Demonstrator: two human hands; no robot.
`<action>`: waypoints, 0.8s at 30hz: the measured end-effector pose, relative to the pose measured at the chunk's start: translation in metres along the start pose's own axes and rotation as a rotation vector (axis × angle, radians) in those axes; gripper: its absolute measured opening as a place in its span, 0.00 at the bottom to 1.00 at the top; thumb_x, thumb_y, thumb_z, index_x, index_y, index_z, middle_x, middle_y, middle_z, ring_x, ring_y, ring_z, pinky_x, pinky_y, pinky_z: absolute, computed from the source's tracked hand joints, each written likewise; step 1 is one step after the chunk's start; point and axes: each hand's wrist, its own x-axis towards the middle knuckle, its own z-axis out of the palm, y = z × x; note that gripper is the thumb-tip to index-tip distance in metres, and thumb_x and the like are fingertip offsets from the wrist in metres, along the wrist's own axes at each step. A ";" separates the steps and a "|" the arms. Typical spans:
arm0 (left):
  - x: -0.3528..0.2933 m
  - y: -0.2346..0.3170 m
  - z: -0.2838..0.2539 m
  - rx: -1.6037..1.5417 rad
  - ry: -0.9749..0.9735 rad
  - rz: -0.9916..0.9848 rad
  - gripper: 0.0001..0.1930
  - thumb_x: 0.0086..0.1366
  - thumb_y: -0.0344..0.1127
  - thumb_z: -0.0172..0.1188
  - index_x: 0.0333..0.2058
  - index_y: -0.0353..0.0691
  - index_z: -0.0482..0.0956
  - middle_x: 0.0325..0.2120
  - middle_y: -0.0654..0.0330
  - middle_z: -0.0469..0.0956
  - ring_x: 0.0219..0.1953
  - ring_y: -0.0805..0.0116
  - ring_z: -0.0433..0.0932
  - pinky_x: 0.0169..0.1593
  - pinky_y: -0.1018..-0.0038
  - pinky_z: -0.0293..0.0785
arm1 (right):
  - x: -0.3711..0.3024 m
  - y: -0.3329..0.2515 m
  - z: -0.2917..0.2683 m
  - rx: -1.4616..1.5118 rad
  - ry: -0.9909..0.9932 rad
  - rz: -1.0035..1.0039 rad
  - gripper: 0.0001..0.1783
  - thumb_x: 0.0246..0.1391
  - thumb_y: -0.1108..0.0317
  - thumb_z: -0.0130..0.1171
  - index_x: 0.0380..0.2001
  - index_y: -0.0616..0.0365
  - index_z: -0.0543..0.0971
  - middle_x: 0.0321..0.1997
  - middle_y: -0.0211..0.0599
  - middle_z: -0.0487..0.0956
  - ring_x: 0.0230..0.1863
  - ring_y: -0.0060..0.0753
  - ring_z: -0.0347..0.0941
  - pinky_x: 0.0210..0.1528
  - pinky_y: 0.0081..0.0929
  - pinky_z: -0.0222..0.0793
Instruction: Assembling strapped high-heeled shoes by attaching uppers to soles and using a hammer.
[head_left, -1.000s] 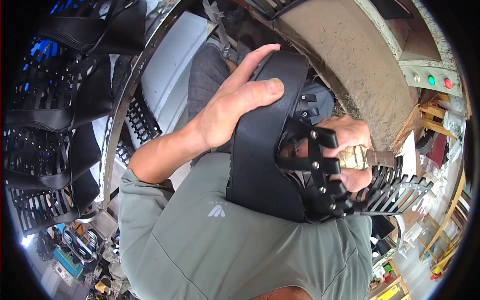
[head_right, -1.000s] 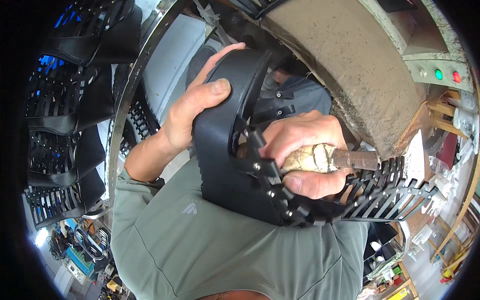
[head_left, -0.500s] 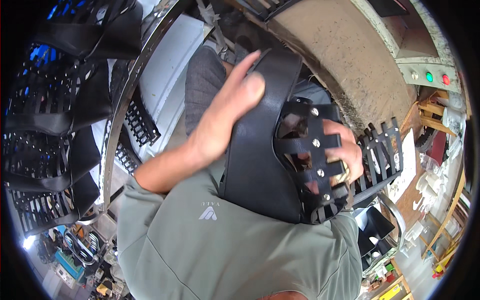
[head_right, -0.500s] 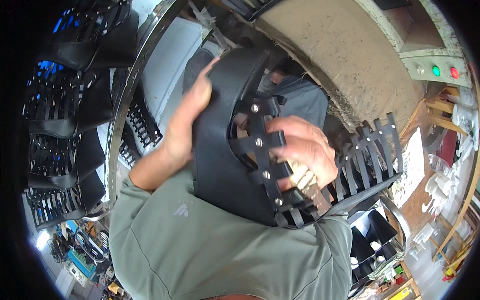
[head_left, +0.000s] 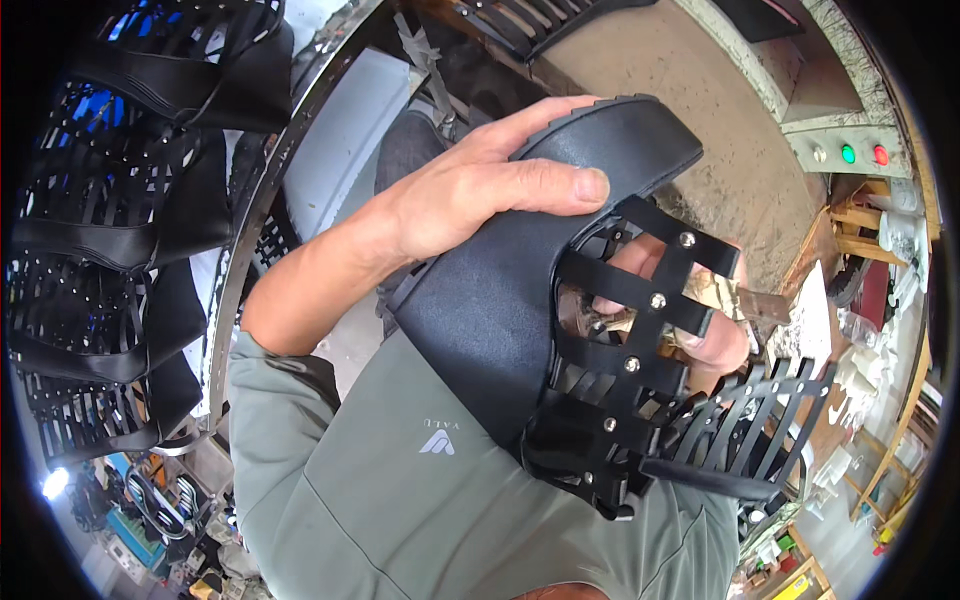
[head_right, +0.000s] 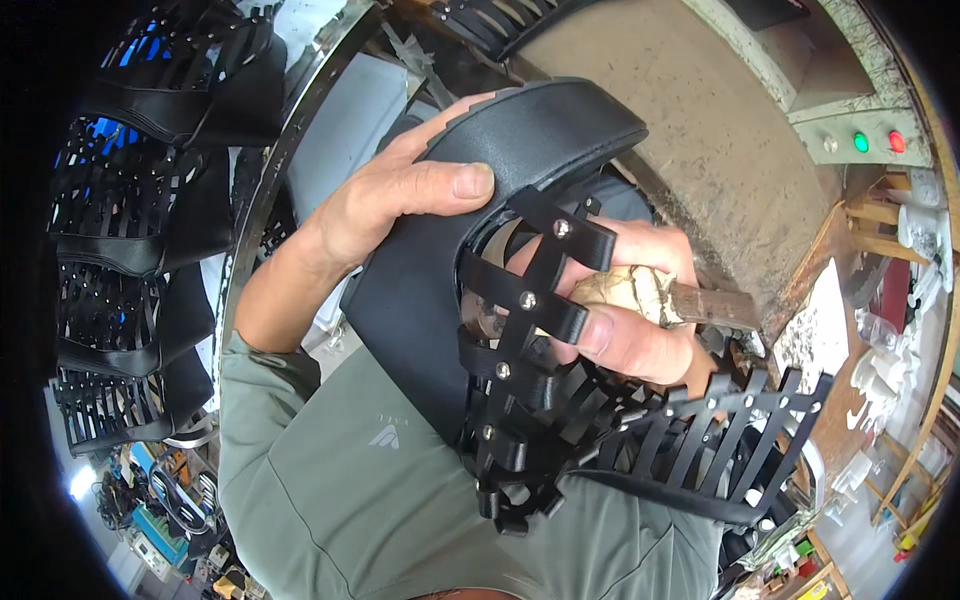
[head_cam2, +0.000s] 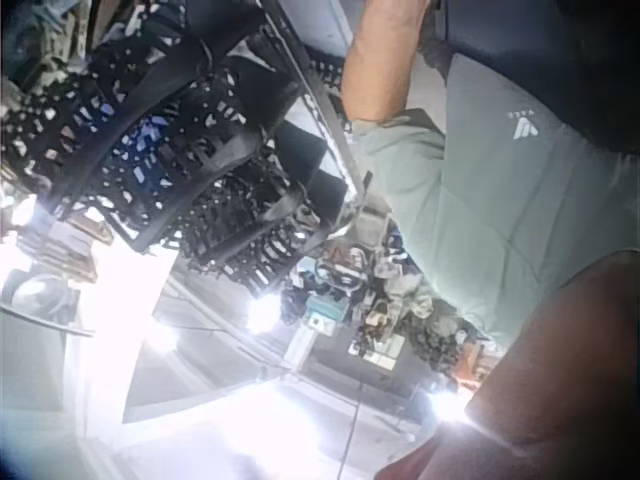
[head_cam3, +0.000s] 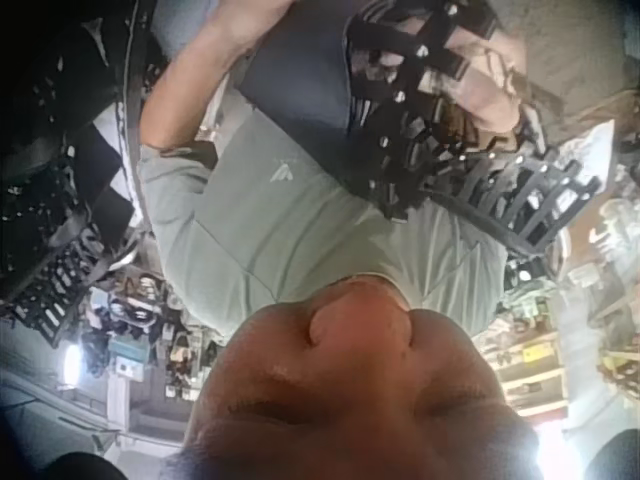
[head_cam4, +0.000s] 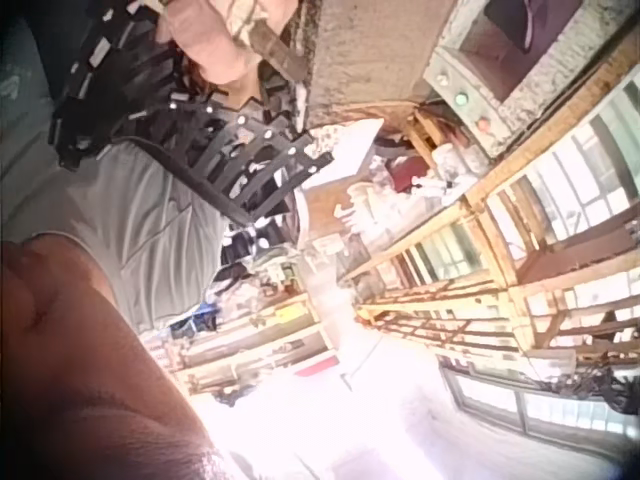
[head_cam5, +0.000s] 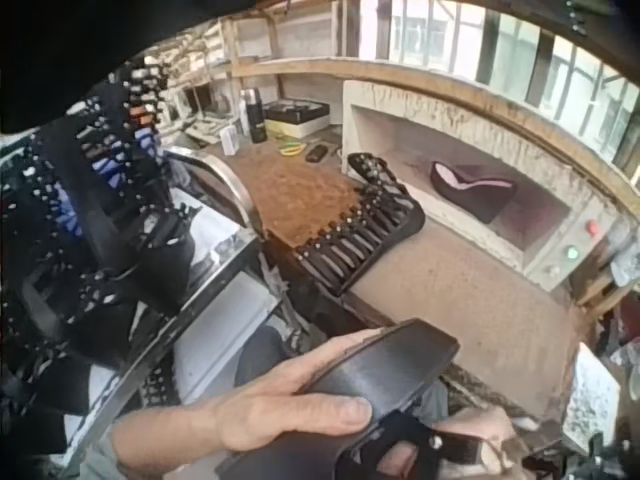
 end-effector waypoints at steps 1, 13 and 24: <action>0.000 -0.001 0.000 -0.008 -0.001 -0.013 0.37 0.57 0.45 0.63 0.61 0.33 0.62 0.51 0.54 0.72 0.54 0.66 0.69 0.59 0.72 0.62 | 0.001 -0.002 0.002 -0.036 -0.018 0.049 0.24 0.37 0.56 0.64 0.25 0.72 0.75 0.27 0.52 0.78 0.24 0.39 0.76 0.27 0.32 0.74; -0.031 -0.035 -0.028 -0.223 0.303 -0.088 0.26 0.59 0.38 0.59 0.54 0.33 0.68 0.42 0.59 0.78 0.43 0.73 0.77 0.50 0.77 0.71 | -0.021 0.041 -0.020 -0.359 -0.440 -0.076 0.11 0.39 0.69 0.62 0.27 0.66 0.77 0.26 0.48 0.80 0.27 0.42 0.79 0.35 0.34 0.75; -0.039 -0.044 -0.038 -0.170 0.342 -0.134 0.24 0.59 0.42 0.58 0.51 0.31 0.72 0.40 0.59 0.80 0.47 0.72 0.76 0.60 0.76 0.63 | -0.032 0.073 0.001 -0.259 -0.047 -0.420 0.12 0.41 0.69 0.60 0.27 0.68 0.76 0.28 0.54 0.79 0.23 0.36 0.78 0.27 0.27 0.76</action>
